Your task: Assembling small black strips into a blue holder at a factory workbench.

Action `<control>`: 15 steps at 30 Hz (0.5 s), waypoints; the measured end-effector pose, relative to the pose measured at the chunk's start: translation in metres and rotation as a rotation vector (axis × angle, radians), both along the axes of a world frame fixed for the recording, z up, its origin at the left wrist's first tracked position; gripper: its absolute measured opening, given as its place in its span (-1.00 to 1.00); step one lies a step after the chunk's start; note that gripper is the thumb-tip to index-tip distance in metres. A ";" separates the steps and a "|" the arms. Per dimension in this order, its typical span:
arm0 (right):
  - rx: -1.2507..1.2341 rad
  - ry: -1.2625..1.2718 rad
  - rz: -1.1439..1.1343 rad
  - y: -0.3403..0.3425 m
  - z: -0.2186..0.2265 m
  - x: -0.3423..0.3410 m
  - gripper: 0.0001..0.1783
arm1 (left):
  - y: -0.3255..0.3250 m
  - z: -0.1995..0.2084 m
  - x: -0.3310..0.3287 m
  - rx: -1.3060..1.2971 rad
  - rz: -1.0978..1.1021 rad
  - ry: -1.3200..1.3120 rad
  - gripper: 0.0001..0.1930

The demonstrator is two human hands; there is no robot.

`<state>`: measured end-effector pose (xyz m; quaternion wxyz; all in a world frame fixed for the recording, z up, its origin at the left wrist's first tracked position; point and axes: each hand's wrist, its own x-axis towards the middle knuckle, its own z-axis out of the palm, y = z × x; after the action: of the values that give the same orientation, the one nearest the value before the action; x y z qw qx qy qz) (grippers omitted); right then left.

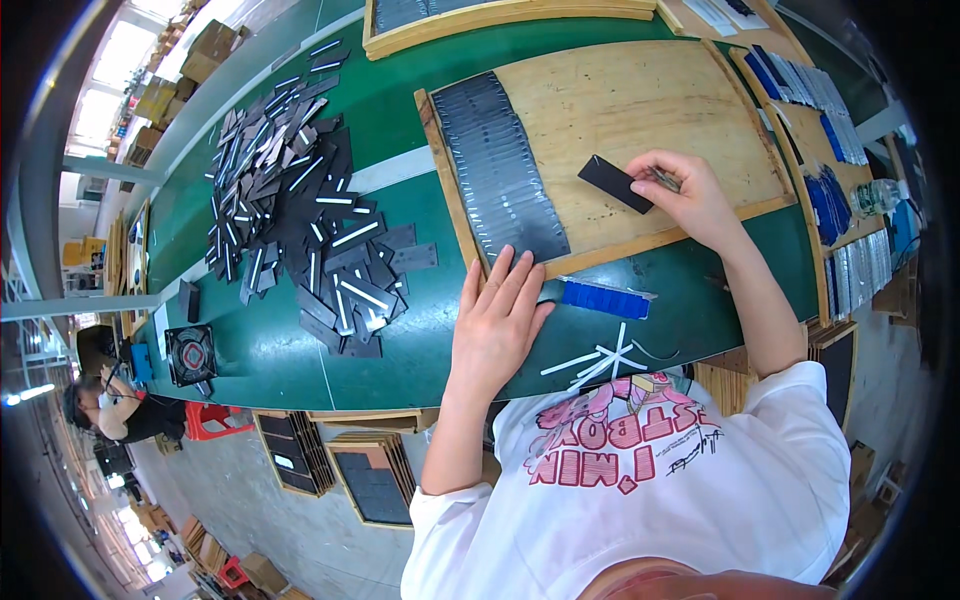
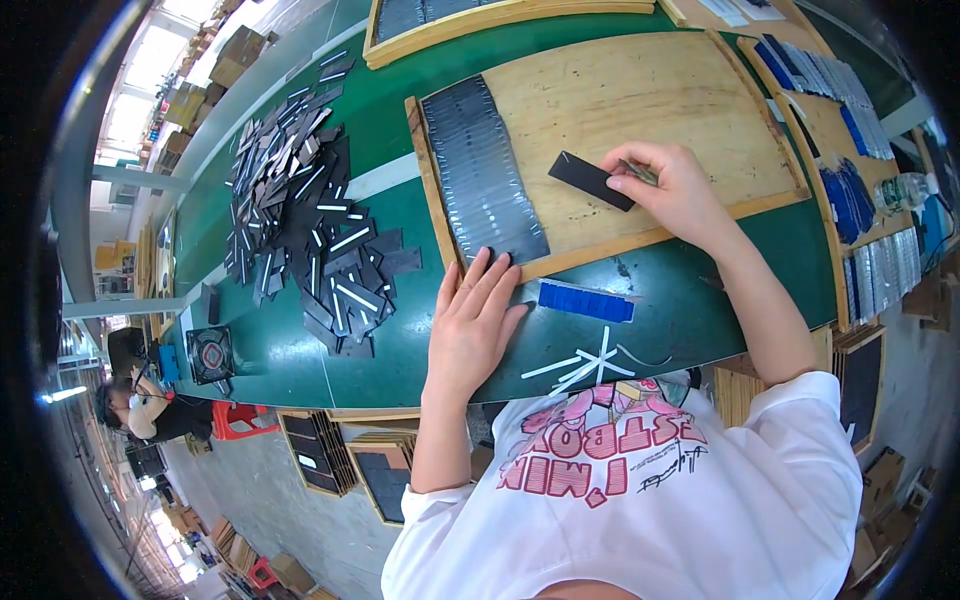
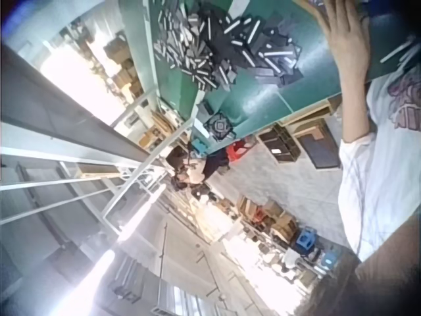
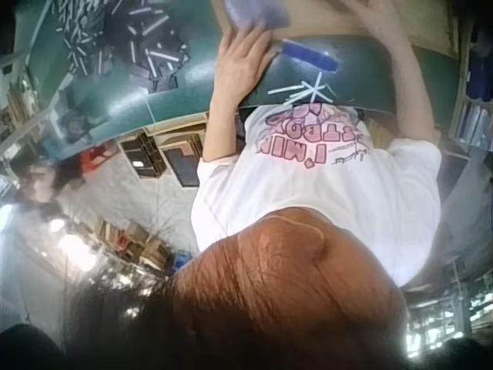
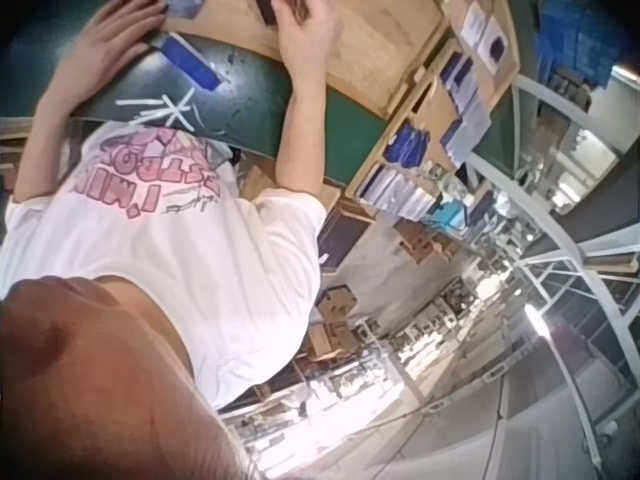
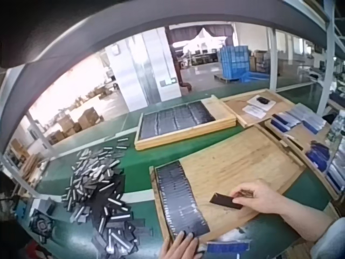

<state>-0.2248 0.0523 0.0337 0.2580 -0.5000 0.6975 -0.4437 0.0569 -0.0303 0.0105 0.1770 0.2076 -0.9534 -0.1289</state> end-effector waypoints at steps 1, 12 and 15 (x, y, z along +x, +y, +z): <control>0.001 0.000 -0.002 0.001 -0.002 -0.001 -0.85 | 0.000 -0.002 -0.001 -0.032 -0.005 -0.008 -0.56; 0.043 -0.023 0.075 0.005 0.002 0.012 -0.86 | 0.005 -0.002 -0.012 -0.062 0.094 -0.039 -0.52; 0.048 0.024 0.153 -0.003 -0.003 0.018 -0.87 | 0.005 0.000 -0.011 -0.061 0.097 -0.025 -0.55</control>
<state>-0.2066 0.0492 0.0311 0.2947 -0.5510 0.6706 -0.3999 0.0460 -0.0255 0.0105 0.1774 0.2495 -0.9478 -0.0887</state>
